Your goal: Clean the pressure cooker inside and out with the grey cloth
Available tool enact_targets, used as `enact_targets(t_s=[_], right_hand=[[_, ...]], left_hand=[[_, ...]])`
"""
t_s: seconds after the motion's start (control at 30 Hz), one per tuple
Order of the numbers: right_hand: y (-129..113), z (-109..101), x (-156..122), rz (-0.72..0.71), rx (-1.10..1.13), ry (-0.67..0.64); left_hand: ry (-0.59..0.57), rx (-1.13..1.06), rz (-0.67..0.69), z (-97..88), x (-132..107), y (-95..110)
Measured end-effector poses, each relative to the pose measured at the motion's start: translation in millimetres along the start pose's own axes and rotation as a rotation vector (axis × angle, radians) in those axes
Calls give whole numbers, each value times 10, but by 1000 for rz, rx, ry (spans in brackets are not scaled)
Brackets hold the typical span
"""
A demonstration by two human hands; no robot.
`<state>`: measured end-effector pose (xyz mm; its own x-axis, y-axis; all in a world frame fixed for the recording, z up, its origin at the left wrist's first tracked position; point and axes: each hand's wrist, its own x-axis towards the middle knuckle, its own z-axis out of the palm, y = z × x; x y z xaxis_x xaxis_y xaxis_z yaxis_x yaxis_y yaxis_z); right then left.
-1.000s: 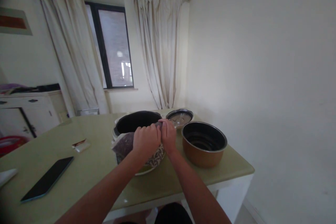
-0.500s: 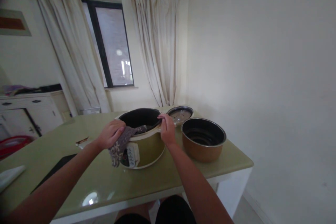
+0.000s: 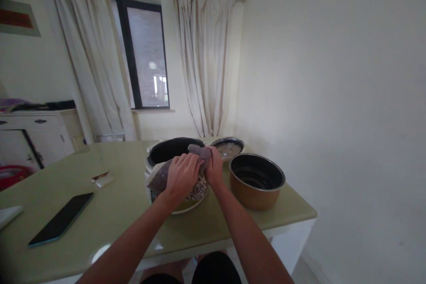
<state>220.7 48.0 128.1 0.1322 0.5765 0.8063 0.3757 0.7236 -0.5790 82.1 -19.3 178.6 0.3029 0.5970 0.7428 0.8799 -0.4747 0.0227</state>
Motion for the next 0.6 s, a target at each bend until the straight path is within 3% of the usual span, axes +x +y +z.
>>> enact_targets(t_s=[0.13, 0.23, 0.3, 0.33, 0.4, 0.47, 0.53, 0.6], right_hand=[[34, 37, -10, -11, 9, 24], [8, 79, -9, -7, 30, 37], [-12, 96, -4, -23, 32, 60], [-19, 99, -1, -30, 27, 69], [-26, 98, 2, -39, 11, 72], [-25, 91, 0, -44, 4, 61], [-22, 83, -4, -49, 2, 56], [-20, 78, -8, -50, 1, 55]], left_hand=[[317, -186, 38, -222, -349, -588], [236, -218, 167, -296, -882, -1019], [180, -154, 252, -213, -1295, -1201], [175, -135, 320, -142, -1488, -1248], [75, -103, 301, 9, -1790, -1258], [0, -88, 272, 102, -1924, -1174], [9, -83, 251, 86, -1870, -1044], [114, -90, 194, -35, -1648, -917]])
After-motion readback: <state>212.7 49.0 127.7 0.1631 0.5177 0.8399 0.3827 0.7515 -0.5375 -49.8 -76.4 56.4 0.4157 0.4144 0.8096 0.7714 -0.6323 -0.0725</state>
